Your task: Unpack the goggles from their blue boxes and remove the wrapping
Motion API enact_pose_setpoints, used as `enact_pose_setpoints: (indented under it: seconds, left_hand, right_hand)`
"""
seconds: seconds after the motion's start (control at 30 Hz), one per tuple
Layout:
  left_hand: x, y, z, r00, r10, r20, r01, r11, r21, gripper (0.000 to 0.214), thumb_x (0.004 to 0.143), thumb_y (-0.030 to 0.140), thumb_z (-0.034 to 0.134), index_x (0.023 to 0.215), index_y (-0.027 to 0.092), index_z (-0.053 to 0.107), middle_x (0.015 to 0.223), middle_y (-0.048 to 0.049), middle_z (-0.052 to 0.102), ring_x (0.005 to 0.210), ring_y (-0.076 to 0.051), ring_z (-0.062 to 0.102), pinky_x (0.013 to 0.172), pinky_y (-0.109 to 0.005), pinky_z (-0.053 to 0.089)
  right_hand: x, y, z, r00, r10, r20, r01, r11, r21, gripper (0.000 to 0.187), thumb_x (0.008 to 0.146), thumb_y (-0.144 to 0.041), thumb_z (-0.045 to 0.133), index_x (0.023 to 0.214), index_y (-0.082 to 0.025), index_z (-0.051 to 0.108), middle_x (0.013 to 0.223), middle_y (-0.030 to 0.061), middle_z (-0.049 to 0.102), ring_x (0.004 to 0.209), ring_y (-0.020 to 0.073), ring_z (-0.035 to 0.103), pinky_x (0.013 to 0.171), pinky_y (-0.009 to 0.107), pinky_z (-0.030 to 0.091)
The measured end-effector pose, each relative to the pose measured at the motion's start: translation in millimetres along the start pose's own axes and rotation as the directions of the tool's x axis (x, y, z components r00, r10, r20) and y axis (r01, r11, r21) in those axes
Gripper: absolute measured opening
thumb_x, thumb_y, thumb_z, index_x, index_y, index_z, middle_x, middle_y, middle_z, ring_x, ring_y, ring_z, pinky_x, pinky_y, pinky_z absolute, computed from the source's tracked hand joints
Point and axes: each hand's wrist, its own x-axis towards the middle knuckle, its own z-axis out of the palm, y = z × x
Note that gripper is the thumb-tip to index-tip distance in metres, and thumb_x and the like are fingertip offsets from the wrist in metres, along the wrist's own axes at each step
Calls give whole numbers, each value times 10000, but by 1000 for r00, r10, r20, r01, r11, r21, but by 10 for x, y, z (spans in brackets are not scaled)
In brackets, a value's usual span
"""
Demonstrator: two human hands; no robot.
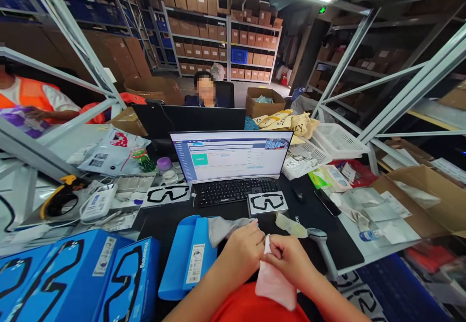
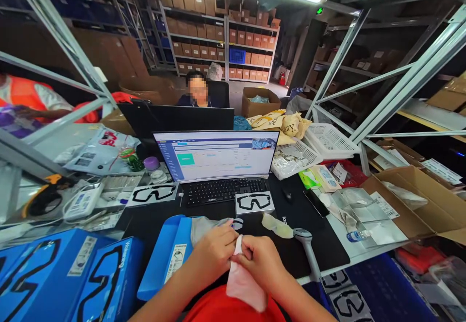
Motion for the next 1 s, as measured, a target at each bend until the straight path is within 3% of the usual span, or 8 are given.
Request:
enact_pose_setpoints:
  seconds: [0.1, 0.2, 0.37, 0.47, 0.57, 0.67, 0.83, 1.0]
  left_hand:
    - [-59, 54, 46, 985, -143, -101, 150, 986, 73, 300, 846, 27, 515, 1060, 161, 677, 1010, -74, 726, 975, -217, 680, 1039, -497, 529]
    - [-253, 138, 83, 878, -423, -224, 455, 883, 114, 487, 833, 39, 545, 1295, 191, 571, 1233, -123, 655, 1156, -288, 616, 976, -540, 557]
    - [-604, 399, 307, 798, -602, -32, 601, 799, -32, 621, 666, 84, 730, 1255, 202, 575, 1195, -118, 656, 1093, -306, 640, 913, -488, 594]
    - [-679, 528, 460, 782, -620, 58, 623, 781, -44, 865, 628, 197, 816, 1402, 161, 433, 1325, -166, 595, 1202, -335, 588, 1007, -500, 545]
    - [-674, 587, 521, 763, -646, 30, 646, 763, 20, 860, 675, 307, 821, 1403, 123, 402, 1297, -175, 609, 1190, -339, 587, 1032, -520, 514]
    - [-634, 617, 502, 773, -634, -15, 633, 770, 85, 729, 745, 381, 761, 1348, 114, 453, 1237, -160, 630, 1144, -334, 599, 1033, -530, 500]
    - [-605, 640, 506, 807, -588, -59, 587, 787, 191, 291, 839, 256, 627, 1106, 147, 588, 1171, -123, 641, 1091, -287, 610, 1013, -473, 512]
    - [-638, 595, 551, 870, -475, -134, 493, 818, 297, 257, 900, 227, 545, 1148, 183, 592, 1216, -114, 639, 1147, -254, 598, 1048, -443, 475]
  right_hand:
    - [74, 53, 69, 984, 29, -176, -21, 999, 48, 430, 802, -347, 643, 577, -220, 299, 553, -68, 336, 550, 112, 289, 533, 260, 215]
    - [73, 213, 14, 941, 172, -291, -68, 939, 336, 520, 790, -532, 665, 602, -239, 278, 577, -69, 327, 551, 115, 296, 516, 242, 274]
    - [-98, 389, 9, 941, 306, -144, -144, 749, 647, 528, 705, -506, 808, 675, -234, 356, 632, -64, 425, 556, 115, 382, 523, 227, 367]
    - [-206, 377, 140, 940, 326, -102, -183, 735, 653, 518, 668, -440, 851, 695, -238, 375, 639, -61, 464, 547, 117, 408, 504, 225, 379]
    - [-268, 315, 282, 934, 343, -97, -225, 778, 587, 543, 642, -445, 855, 656, -244, 351, 579, -67, 449, 503, 115, 403, 471, 229, 379]
    - [-299, 257, 396, 933, 351, -78, -275, 838, 471, 560, 642, -482, 825, 622, -258, 312, 519, -64, 438, 452, 121, 400, 430, 242, 367]
    - [-364, 292, 528, 930, 214, -300, -169, 971, 170, 576, 677, -492, 777, 531, -249, 275, 460, -60, 372, 461, 107, 345, 439, 235, 321]
    - [-442, 381, 545, 926, 254, -279, -189, 952, 239, 602, 781, -581, 714, 542, -253, 269, 416, -49, 412, 402, 113, 388, 407, 244, 351]
